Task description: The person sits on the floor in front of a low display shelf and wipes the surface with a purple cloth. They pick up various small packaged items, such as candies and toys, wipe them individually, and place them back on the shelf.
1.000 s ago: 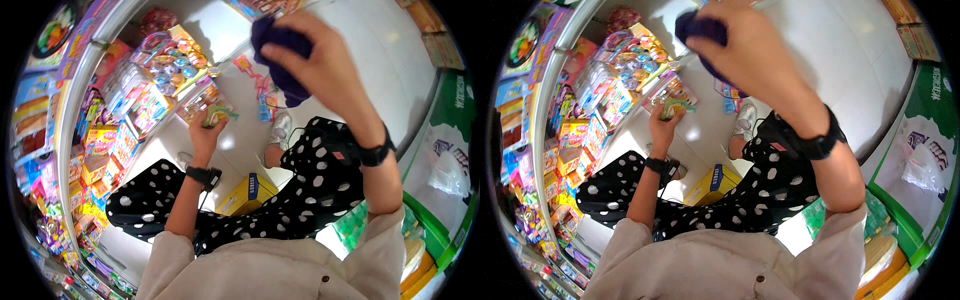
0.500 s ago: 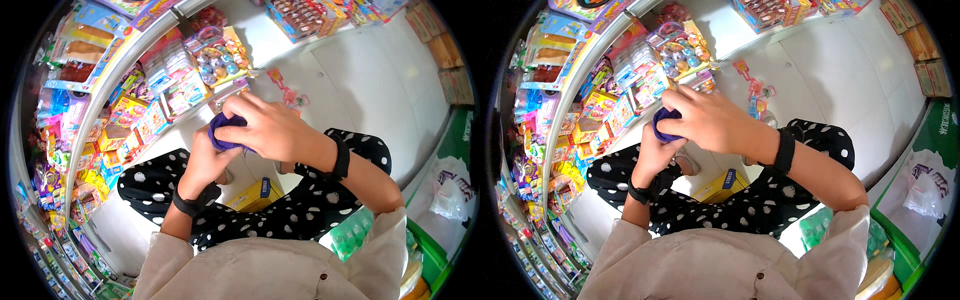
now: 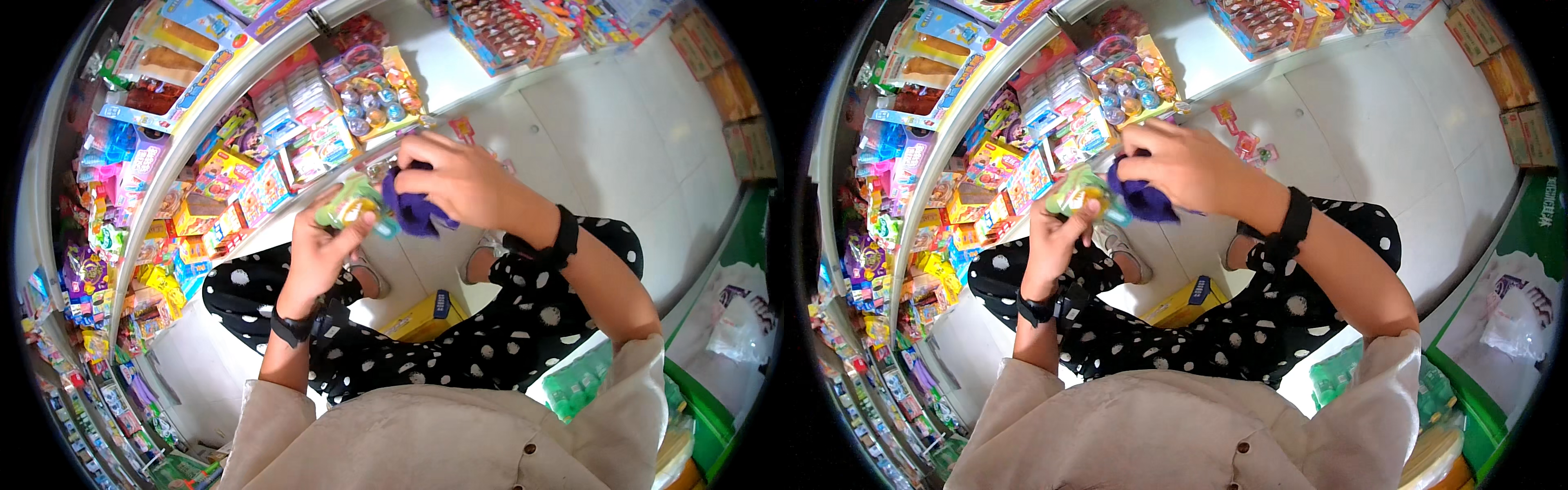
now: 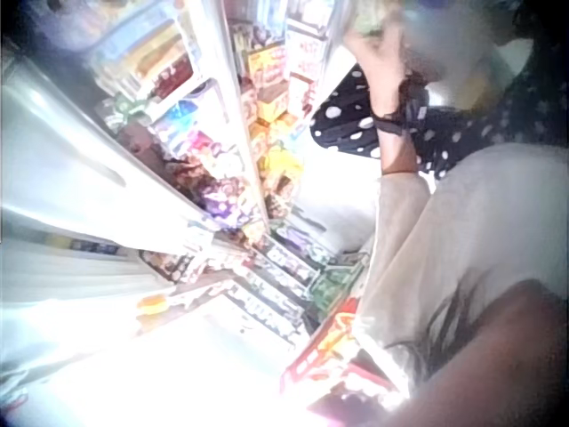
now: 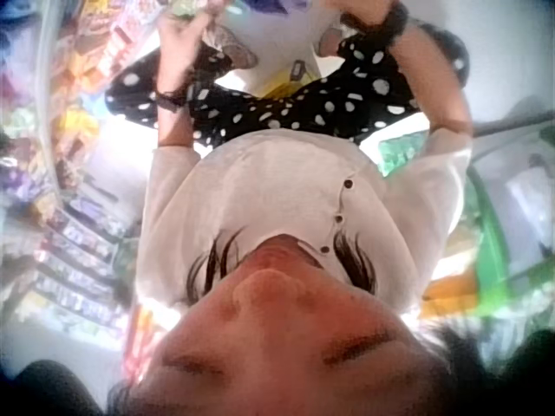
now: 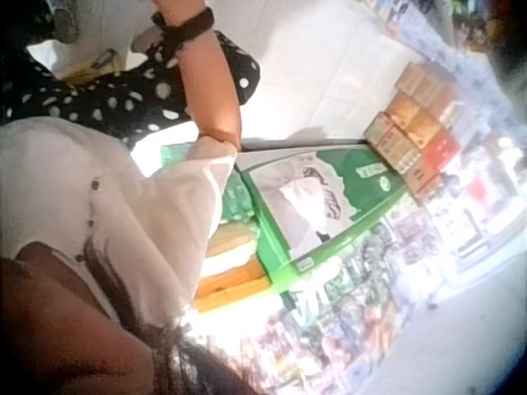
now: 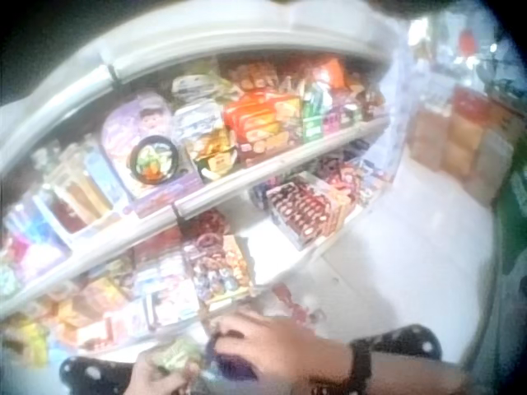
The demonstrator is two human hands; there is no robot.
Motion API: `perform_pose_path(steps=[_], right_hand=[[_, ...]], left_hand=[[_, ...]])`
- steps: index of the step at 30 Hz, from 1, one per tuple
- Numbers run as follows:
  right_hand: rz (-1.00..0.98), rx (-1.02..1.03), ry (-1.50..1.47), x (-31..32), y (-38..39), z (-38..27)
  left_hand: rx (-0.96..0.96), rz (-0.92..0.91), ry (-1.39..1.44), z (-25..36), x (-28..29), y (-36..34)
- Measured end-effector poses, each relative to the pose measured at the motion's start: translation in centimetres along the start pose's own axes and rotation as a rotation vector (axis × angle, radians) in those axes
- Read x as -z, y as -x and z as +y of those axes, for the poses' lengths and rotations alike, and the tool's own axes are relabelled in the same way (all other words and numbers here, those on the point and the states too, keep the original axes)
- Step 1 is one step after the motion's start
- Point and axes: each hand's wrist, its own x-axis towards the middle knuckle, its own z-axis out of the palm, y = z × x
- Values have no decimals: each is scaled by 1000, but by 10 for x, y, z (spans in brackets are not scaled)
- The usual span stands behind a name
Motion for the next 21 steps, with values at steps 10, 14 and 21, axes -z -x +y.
perform_pose_path(steps=[10, 14, 21], right_hand=[[414, -222, 151, 44, -1, 43], [426, -269, 188, 53, 2, 43], [437, -295, 171, 38, 8, 42]], left_hand=[[-80, 231, -750, -177, 6, -71], [-5, 86, -827, -254, -27, -92], [-46, 80, -1047, -307, -39, -129]])
